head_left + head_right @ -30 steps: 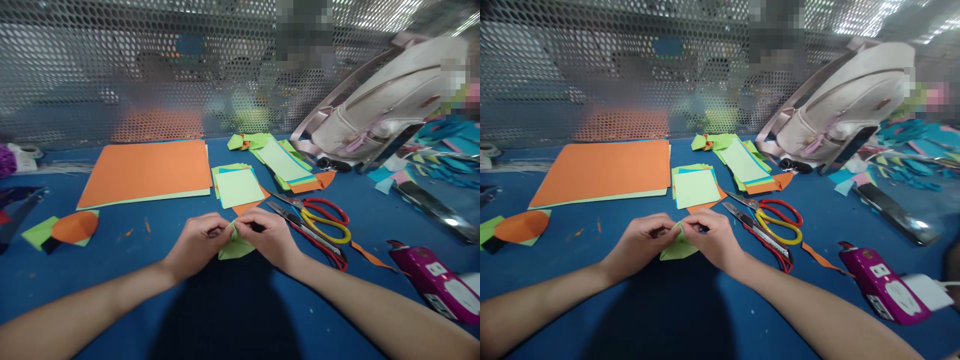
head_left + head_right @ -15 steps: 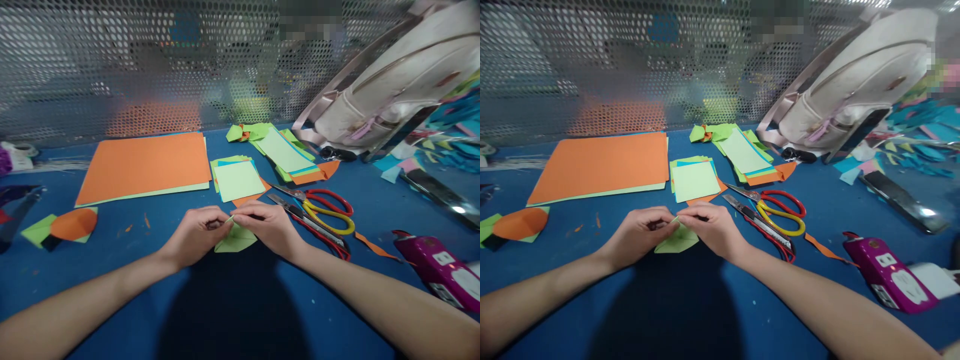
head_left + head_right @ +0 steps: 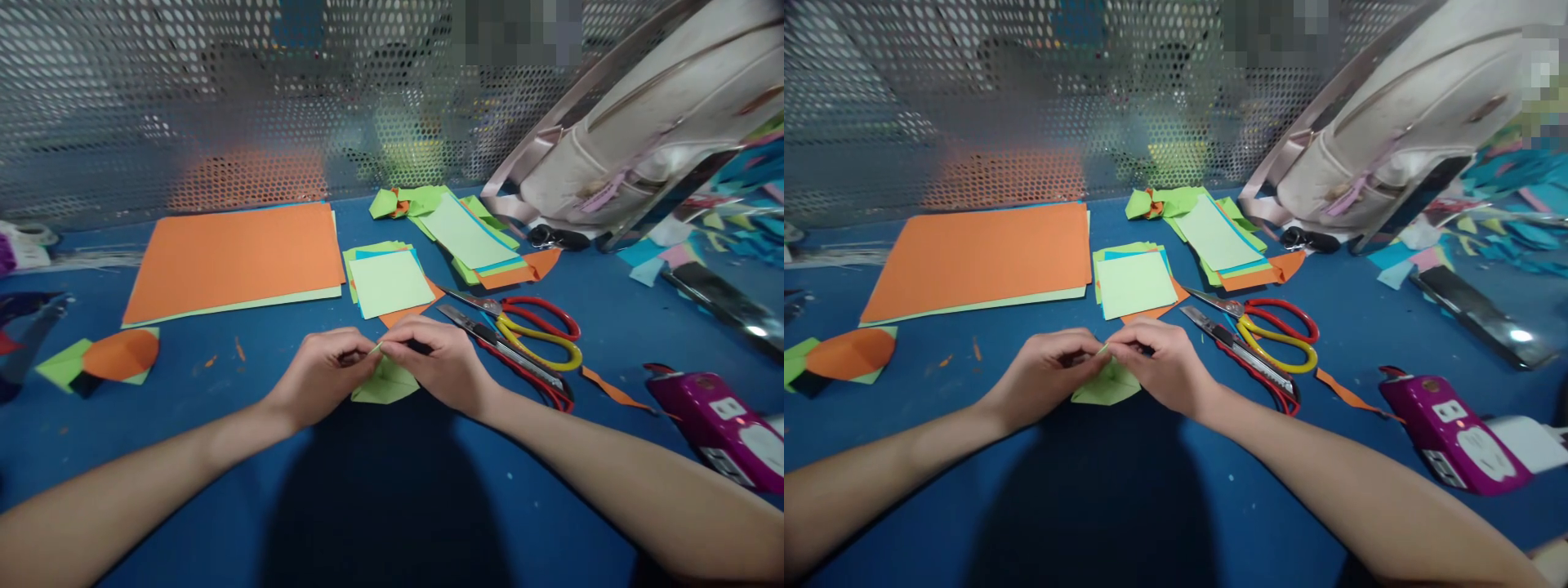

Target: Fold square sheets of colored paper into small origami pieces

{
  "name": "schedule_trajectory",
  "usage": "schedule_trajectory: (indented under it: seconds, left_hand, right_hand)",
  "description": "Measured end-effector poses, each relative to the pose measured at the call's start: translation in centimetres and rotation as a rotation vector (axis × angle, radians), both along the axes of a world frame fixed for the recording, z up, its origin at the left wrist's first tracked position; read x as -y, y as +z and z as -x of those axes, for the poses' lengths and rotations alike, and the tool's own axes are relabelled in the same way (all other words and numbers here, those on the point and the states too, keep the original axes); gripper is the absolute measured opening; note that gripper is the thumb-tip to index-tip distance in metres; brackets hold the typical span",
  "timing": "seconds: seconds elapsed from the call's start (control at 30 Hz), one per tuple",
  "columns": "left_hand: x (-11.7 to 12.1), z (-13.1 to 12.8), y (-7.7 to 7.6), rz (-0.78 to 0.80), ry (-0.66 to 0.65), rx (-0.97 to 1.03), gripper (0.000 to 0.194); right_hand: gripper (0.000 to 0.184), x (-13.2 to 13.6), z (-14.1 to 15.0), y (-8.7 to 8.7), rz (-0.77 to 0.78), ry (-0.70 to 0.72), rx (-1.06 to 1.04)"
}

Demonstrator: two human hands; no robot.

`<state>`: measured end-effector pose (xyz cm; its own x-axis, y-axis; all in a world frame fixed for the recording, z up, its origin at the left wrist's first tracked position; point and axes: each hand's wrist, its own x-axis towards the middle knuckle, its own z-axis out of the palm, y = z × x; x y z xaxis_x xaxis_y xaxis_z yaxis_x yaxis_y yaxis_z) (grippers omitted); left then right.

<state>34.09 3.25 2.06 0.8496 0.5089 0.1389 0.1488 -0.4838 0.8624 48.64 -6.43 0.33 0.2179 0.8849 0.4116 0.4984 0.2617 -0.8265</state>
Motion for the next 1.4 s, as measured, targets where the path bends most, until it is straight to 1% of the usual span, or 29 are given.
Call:
schedule_trajectory:
  seconds: [0.1,0.17,0.33,0.63,0.77,0.93,1.07,1.13,1.27,1.4]
  left_hand:
    - [0.2,0.0,0.0,0.067,0.008,-0.042,0.019]
    - [0.2,0.0,-0.1,0.121,-0.01,-0.081,0.017]
    - [0.4,0.1,-0.4,0.193,-0.029,-0.15,0.018]
    - [0.6,0.2,0.0,0.149,-0.027,-0.158,0.019]
    - [0.6,0.2,-0.2,0.178,-0.046,-0.166,0.016]
    - [0.9,0.3,-0.4,0.156,-0.053,-0.142,0.014]
    - [0.9,0.3,-0.6,0.23,-0.057,-0.147,0.01]
    - [0.9,0.3,-0.6,0.259,-0.055,-0.156,0.012]
    - [1.0,0.3,-0.7,0.207,-0.034,-0.186,0.015]
    - [1.2,0.4,-0.8,0.163,-0.021,-0.189,0.016]
  right_hand:
    - [0.012,0.1,0.1,0.2,-0.073,0.008,0.073]
    - [0.013,0.2,0.1,0.3,-0.101,0.023,0.113]
    - [0.014,0.3,0.1,0.6,-0.107,0.057,0.168]
    - [0.013,0.2,-0.2,0.8,-0.155,0.123,0.186]
    - [0.013,0.1,-0.3,0.8,-0.159,0.152,0.212]
    - [0.014,0.1,-0.3,1.0,-0.181,0.21,0.297]
    - [0.014,0.1,-0.4,1.2,-0.173,0.214,0.33]
    - [0.014,0.1,-0.4,1.2,-0.163,0.223,0.352]
    - [0.015,0.1,-0.4,1.0,-0.137,0.238,0.39]
    - [0.014,0.1,-0.4,1.0,-0.143,0.243,0.404]
